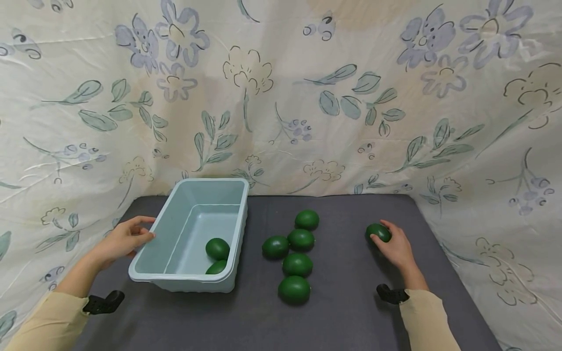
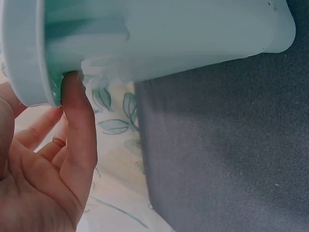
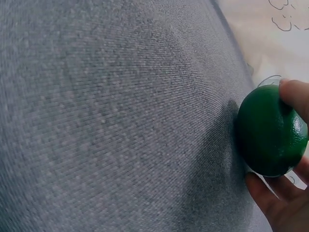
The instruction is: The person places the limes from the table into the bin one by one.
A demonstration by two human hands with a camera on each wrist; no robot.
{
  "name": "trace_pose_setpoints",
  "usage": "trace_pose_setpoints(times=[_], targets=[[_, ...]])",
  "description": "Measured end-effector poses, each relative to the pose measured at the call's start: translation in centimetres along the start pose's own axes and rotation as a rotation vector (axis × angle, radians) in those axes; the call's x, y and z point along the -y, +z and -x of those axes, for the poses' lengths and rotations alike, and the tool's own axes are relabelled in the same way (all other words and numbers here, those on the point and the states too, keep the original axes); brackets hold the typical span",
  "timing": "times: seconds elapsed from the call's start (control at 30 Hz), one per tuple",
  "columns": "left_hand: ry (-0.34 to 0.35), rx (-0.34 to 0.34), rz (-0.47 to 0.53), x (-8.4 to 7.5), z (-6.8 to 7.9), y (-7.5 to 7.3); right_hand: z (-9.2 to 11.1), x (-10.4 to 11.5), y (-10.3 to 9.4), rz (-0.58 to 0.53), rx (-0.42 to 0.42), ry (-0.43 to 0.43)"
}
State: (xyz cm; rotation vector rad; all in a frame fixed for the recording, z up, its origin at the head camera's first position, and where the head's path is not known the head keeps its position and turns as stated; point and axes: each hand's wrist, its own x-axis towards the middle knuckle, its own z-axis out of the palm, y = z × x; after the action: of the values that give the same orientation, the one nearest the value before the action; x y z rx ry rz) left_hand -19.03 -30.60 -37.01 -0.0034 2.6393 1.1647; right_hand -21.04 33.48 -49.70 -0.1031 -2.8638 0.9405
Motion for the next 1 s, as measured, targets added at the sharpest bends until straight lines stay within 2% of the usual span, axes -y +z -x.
trace_pose_setpoints(times=[0.43,0.7,1.0], targets=[[-0.004,-0.004,0.002,0.1,0.0,0.0,0.1,0.1,0.1,-0.011,-0.010,-0.007],[-0.003,-0.004,0.005,0.0,0.0,0.1,-0.3,0.6,-0.1,-0.002,-0.045,0.003],[-0.008,0.001,-0.007,-0.1,0.0,0.1,-0.6,2.1,-0.4,-0.025,-0.063,-0.051]])
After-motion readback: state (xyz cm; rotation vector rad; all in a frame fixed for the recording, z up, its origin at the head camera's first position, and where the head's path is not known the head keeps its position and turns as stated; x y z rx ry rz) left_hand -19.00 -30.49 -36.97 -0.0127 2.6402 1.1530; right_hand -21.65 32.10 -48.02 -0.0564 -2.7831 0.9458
